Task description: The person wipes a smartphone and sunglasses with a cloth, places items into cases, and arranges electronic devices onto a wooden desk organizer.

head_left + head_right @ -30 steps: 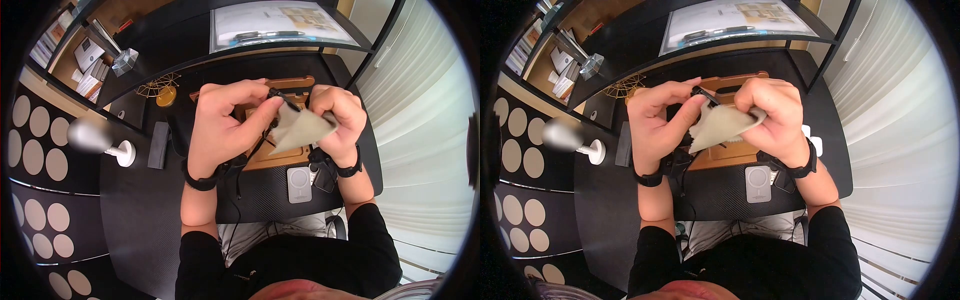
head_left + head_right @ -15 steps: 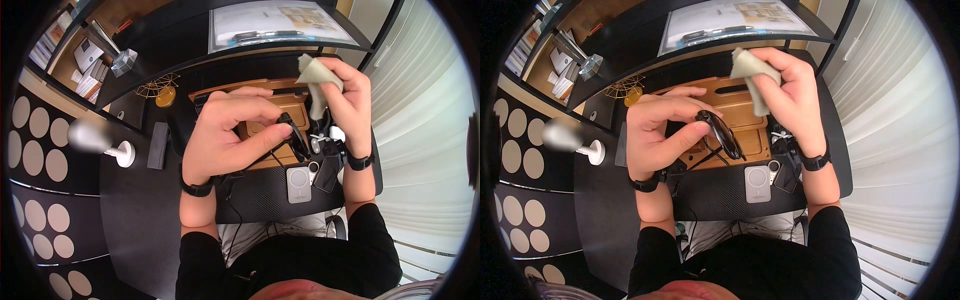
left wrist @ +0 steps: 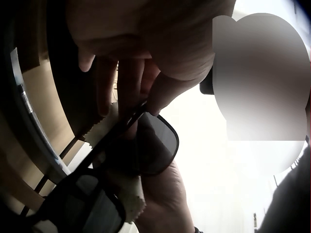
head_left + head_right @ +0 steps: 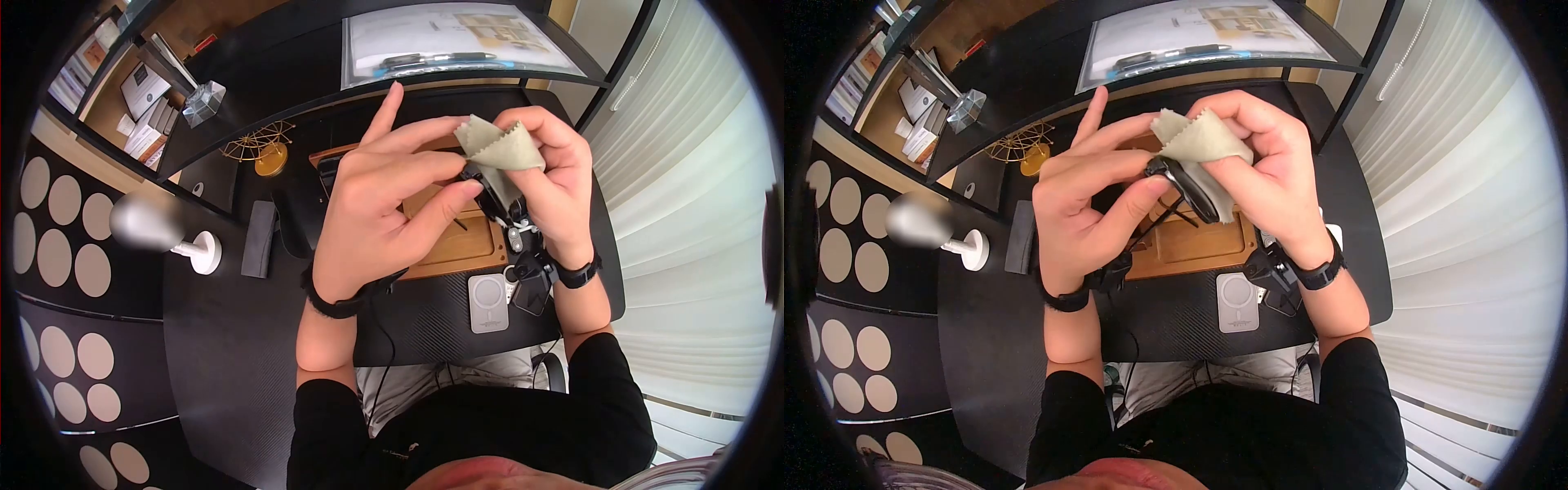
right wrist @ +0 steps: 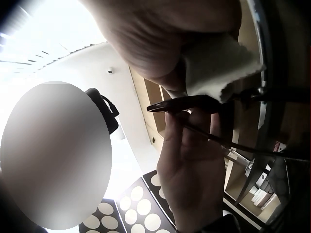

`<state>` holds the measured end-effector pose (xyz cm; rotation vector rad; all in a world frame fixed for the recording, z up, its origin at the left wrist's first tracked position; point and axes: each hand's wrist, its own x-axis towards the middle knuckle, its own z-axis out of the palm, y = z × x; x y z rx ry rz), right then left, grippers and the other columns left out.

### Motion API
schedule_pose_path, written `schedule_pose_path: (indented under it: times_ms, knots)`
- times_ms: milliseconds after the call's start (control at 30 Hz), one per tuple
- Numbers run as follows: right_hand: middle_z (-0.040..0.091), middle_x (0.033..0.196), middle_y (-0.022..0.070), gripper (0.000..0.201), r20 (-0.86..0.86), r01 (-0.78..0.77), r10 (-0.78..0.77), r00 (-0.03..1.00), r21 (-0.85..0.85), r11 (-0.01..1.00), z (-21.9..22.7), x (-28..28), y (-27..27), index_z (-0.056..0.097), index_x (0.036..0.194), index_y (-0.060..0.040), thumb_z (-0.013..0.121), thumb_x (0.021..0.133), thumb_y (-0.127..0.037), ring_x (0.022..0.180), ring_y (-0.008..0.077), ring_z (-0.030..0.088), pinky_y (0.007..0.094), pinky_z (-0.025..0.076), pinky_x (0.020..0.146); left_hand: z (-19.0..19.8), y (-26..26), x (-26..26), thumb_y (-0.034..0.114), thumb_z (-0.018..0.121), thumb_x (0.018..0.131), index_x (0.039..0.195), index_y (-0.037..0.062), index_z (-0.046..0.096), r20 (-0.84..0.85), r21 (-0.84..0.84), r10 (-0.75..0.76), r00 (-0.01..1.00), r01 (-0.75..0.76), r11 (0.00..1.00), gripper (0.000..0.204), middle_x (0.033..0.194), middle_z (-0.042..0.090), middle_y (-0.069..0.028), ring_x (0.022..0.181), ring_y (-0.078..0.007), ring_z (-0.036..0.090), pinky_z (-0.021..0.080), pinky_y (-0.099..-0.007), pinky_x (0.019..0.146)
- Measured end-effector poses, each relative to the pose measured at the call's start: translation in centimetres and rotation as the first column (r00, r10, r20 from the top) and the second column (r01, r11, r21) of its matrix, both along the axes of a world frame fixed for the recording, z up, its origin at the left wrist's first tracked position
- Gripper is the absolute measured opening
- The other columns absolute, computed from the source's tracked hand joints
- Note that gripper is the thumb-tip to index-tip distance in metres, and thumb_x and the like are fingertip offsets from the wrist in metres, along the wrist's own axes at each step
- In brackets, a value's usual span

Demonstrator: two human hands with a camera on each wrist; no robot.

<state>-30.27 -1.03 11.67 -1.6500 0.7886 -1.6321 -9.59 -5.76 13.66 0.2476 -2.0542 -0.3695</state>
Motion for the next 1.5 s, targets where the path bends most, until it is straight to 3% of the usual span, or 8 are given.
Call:
schedule_pose_path:
  times_ms: [233, 300, 633, 967, 1067, 1133, 1267, 1500]
  knots:
    - [0.070, 0.101, 0.0034, 0.026, -0.011, -0.048, 0.049, 0.999, 0.053, 0.997, -0.1, 0.1, -0.1, 0.062, 0.113, 0.0018, 0.060, 0.087, 0.006, 0.093, 0.0059, 0.064, 0.0208, 0.049, 0.081, -0.4, -0.4, -0.2, 0.000, 0.076, 0.082, 0.092, -0.0061, 0.074, -0.063, 0.136, -0.151, 0.987, 0.159, 0.978, 0.013, 0.085, 0.075, -0.0152, 0.093, -0.0299, 0.073, 0.044, -0.0579, 0.109]
    - [0.070, 0.101, 0.0035, 0.025, 0.010, -0.043, 0.043, 0.999, 0.048, 0.998, -0.1, 0.2, -0.1, 0.062, 0.111, 0.0014, 0.061, 0.086, 0.006, 0.093, 0.0060, 0.064, 0.0209, 0.049, 0.081, -0.5, -0.5, -0.3, 0.000, 0.078, 0.080, 0.088, -0.0049, 0.071, -0.113, 0.114, -0.146, 0.983, 0.159, 0.981, 0.012, 0.075, 0.070, -0.0141, 0.074, -0.0278, 0.071, 0.052, -0.0488, 0.101]
    - [0.066, 0.099, 0.0075, 0.016, 0.012, -0.007, 0.008, 1.000, -0.103, 0.995, 0.8, 0.7, 0.7, 0.058, 0.088, -0.0019, 0.073, 0.086, 0.002, 0.086, 0.0076, 0.059, 0.0228, 0.048, 0.076, -0.1, -1.1, 0.2, -0.003, 0.076, 0.080, 0.088, -0.0049, 0.073, -0.135, 0.065, -0.005, 0.991, 0.014, 0.998, 0.009, 0.066, 0.066, -0.0114, 0.067, -0.0242, 0.068, 0.054, -0.0461, 0.097]
    - [0.067, 0.102, 0.0075, 0.019, 0.179, 0.120, -0.099, 0.979, -0.113, 0.986, 0.6, 1.6, 1.5, 0.057, 0.096, -0.0013, 0.076, 0.089, -0.001, 0.091, 0.0080, 0.060, 0.0232, 0.048, 0.081, -0.5, -1.7, 0.5, -0.005, 0.076, 0.078, 0.087, -0.0057, 0.072, -0.061, -0.007, 0.022, 0.998, -0.022, 1.000, 0.010, 0.063, 0.062, -0.0108, 0.063, -0.0249, 0.065, 0.053, -0.0472, 0.098]
    - [0.069, 0.103, 0.0088, 0.022, 0.146, 0.133, -0.111, 0.983, -0.156, 0.979, 0.6, 1.8, 1.9, 0.060, 0.096, -0.0014, 0.079, 0.085, 0.001, 0.091, 0.0096, 0.062, 0.0240, 0.049, 0.079, -0.3, -1.4, 0.2, -0.006, 0.075, 0.079, 0.087, -0.0061, 0.071, -0.095, -0.021, 0.053, 0.994, -0.056, 0.998, 0.009, 0.064, 0.063, -0.0112, 0.065, -0.0255, 0.067, 0.053, -0.0472, 0.098]
    - [0.069, 0.102, 0.0114, 0.025, -0.113, 0.113, -0.155, 0.981, -0.310, 0.944, 1.0, 1.8, 2.3, 0.064, 0.093, -0.0017, 0.083, 0.078, 0.001, 0.085, 0.0155, 0.064, 0.0277, 0.050, 0.074, -0.3, -1.4, 0.1, -0.006, 0.075, 0.079, 0.087, -0.0062, 0.071, -0.132, -0.028, 0.077, 0.988, -0.081, 0.996, 0.009, 0.064, 0.063, -0.0113, 0.067, -0.0258, 0.068, 0.053, -0.0472, 0.098]
    - [0.073, 0.086, 0.0181, 0.014, -0.373, -0.223, 0.022, 0.927, -0.504, 0.834, 2.4, 1.9, 2.0, 0.065, 0.080, -0.0010, 0.078, 0.078, -0.007, 0.071, 0.0271, 0.061, 0.0377, 0.049, 0.064, -0.4, -1.6, 0.2, -0.006, 0.073, 0.080, 0.089, -0.0061, 0.070, -0.232, -0.052, 0.106, 0.967, -0.121, 0.991, 0.009, 0.066, 0.065, -0.0107, 0.068, -0.0258, 0.068, 0.053, -0.0470, 0.099]
    - [0.071, 0.089, 0.0143, 0.011, -0.267, 0.103, -0.315, 0.911, -0.592, 0.799, 2.2, 0.8, 1.3, 0.070, 0.087, 0.0023, 0.075, 0.077, 0.002, 0.074, 0.0249, 0.065, 0.0334, 0.051, 0.066, -0.3, -1.5, 0.6, -0.006, 0.072, 0.081, 0.090, -0.0066, 0.071, -0.258, -0.017, 0.101, 0.961, -0.109, 0.994, 0.008, 0.069, 0.068, -0.0110, 0.068, -0.0227, 0.069, 0.052, -0.0482, 0.101]
